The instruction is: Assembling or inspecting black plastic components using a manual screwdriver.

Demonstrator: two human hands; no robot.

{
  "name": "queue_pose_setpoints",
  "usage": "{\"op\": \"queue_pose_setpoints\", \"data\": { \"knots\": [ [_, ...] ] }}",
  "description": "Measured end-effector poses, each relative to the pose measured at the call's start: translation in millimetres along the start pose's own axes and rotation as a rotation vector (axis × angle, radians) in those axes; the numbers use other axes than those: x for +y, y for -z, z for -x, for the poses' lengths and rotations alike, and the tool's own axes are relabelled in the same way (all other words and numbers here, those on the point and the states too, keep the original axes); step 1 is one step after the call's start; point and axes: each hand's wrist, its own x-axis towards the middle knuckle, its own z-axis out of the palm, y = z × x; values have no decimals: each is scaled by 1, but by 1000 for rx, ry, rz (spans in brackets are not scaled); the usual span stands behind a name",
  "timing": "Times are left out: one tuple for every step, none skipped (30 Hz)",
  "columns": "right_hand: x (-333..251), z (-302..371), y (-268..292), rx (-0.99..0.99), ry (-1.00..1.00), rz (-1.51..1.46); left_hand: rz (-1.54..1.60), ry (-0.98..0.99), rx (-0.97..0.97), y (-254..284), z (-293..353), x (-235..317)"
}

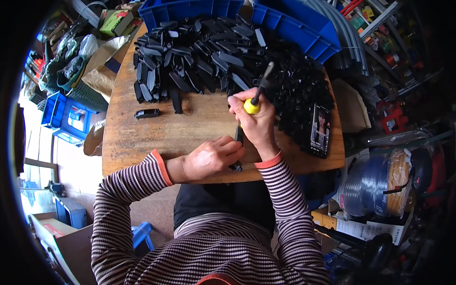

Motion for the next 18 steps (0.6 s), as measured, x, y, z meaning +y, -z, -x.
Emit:
{"op": "queue_pose_setpoints", "data": {
  "knots": [
    [1,1,5,1,9,1,14,16,14,0,0,-1],
    [0,4,12,89,15,-2,7,11,17,-1,-1,-3],
    [-3,6,20,176,20,-7,-62,-30,45,-2,-4,-5],
    [-5,7,25,254,20,-19,-132,-59,69,0,-6,-5],
    [-5,5,31,243,24,-26,-203,-87,92,2,-8,-5],
    [-5,2,37,157,27,127,-211,-83,91,1,-9,-6],
    [-4,0,40,68,32,278,-167,-60,42,-4,-12,-10],
    [-2,-2,39,-22,38,428,-125,-34,-8,-8,-13,-13],
    [2,-2,36,-30,45,421,-82,-8,-54,-7,-15,-15],
    [8,-2,31,-84,90,549,-92,3,-54,-5,-12,-17],
    [13,-2,25,-138,137,674,-112,48,-65,-2,-8,-18],
    [18,-2,20,-193,185,797,-132,96,-76,1,-2,-19],
    [20,-1,19,-205,194,782,-151,144,-89,4,4,-20],
    [20,0,19,-216,171,825,-162,161,-95,17,9,-19],
    [20,0,21,-224,146,870,-81,266,7,31,17,-17],
    [20,-1,21,-224,121,921,0,359,112,46,25,-19],
    [21,-1,18,-223,123,912,-67,414,190,59,37,-28],
    [24,-1,16,-220,100,915,-131,462,269,73,50,-41]
  ]
}}
